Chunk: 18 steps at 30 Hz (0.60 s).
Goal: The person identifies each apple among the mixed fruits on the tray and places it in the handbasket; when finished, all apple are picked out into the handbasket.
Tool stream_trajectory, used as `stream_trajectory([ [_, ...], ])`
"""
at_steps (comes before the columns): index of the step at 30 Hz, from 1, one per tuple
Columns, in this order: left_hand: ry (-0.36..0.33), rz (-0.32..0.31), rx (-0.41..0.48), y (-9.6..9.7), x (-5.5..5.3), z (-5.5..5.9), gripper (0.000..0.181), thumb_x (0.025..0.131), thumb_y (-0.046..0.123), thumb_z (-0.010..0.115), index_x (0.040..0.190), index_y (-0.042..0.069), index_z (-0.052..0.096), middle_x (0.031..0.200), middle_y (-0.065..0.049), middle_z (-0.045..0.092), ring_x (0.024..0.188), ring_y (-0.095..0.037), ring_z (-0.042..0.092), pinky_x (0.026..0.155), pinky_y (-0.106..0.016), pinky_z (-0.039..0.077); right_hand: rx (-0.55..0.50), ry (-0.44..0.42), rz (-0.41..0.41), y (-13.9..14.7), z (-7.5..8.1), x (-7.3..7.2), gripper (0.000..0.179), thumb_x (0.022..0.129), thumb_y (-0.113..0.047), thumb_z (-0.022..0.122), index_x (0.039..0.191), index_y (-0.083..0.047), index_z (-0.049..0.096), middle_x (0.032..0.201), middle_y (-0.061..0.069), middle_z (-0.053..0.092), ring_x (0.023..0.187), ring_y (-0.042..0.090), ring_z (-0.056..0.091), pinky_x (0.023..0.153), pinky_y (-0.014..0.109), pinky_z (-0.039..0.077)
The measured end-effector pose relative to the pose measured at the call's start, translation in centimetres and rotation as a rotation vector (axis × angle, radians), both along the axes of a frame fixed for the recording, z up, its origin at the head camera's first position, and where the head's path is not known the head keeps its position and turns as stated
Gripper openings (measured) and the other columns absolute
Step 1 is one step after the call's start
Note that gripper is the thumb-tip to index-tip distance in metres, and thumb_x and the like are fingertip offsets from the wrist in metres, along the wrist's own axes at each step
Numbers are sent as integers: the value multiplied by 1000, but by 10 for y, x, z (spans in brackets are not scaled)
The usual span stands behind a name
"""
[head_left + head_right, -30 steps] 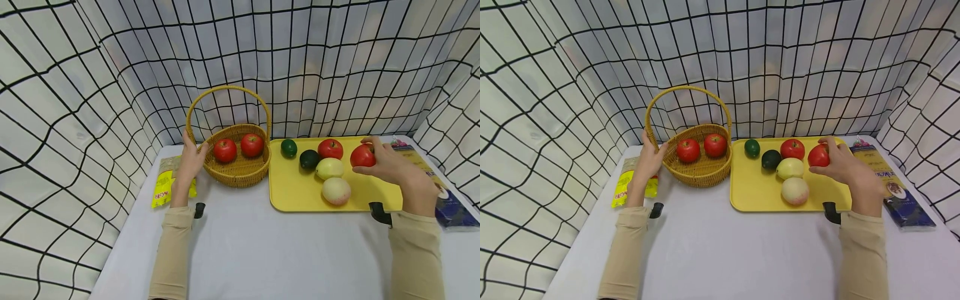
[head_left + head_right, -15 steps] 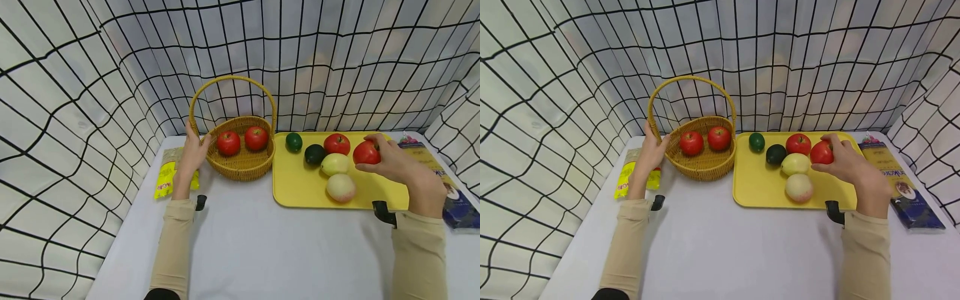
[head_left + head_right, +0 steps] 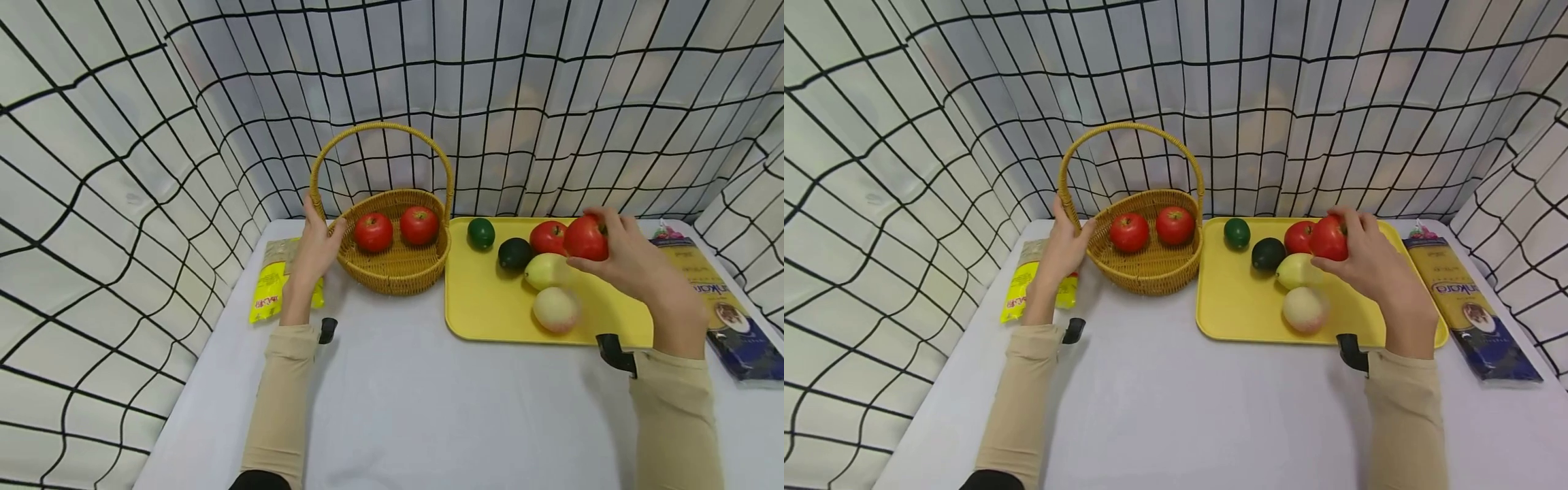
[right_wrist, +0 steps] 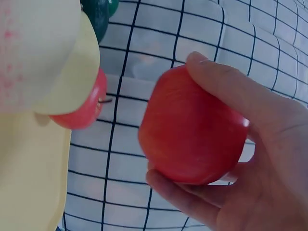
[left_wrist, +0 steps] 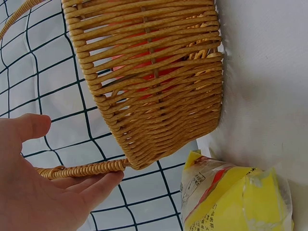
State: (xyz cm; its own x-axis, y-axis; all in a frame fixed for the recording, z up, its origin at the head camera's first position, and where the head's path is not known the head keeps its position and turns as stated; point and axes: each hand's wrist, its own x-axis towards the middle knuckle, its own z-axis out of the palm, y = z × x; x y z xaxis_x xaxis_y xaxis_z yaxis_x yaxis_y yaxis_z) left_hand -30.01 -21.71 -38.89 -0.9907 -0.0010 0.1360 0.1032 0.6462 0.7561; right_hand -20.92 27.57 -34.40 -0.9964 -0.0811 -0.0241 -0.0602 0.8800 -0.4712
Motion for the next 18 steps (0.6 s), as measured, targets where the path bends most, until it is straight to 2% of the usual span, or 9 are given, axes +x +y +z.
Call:
stream_trajectory([
  [3, -12, 8, -1, 0, 0, 2, 90, 107, 48, 41, 162, 17, -24, 173, -20, 0, 158, -40, 19, 128, -56, 24, 6, 49, 19, -12, 0, -3, 97, 93, -55, 68, 163, -17, 13, 152, 37, 26, 121, 58, 46, 98, 77, 44],
  [7, -11, 12, 6, 1, -1, 0, 89, 108, 45, 42, 162, 16, -22, 173, -20, 1, 159, -38, 18, 129, -54, 23, 3, 115, 33, -27, -4, -5, 93, 93, -52, 71, 162, -20, 18, 153, 32, 27, 121, 57, 48, 98, 77, 44],
  [12, 7, 10, 19, 1, -3, 2, 89, 108, 44, 44, 163, 16, -20, 173, -19, 1, 160, -37, 17, 130, -52, 20, -2, 200, 78, -46, -6, -10, 85, 93, -40, 75, 159, -21, 24, 150, 29, 33, 121, 55, 51, 97, 76, 46],
  [18, -2, 0, 12, 0, -2, 1, 90, 108, 43, 44, 162, 16, -22, 173, -20, 3, 159, -37, 19, 129, -52, 22, -5, 235, 146, -60, -13, -11, 83, 91, -29, 78, 156, -18, 28, 145, 25, 36, 124, 51, 50, 97, 74, 48],
])
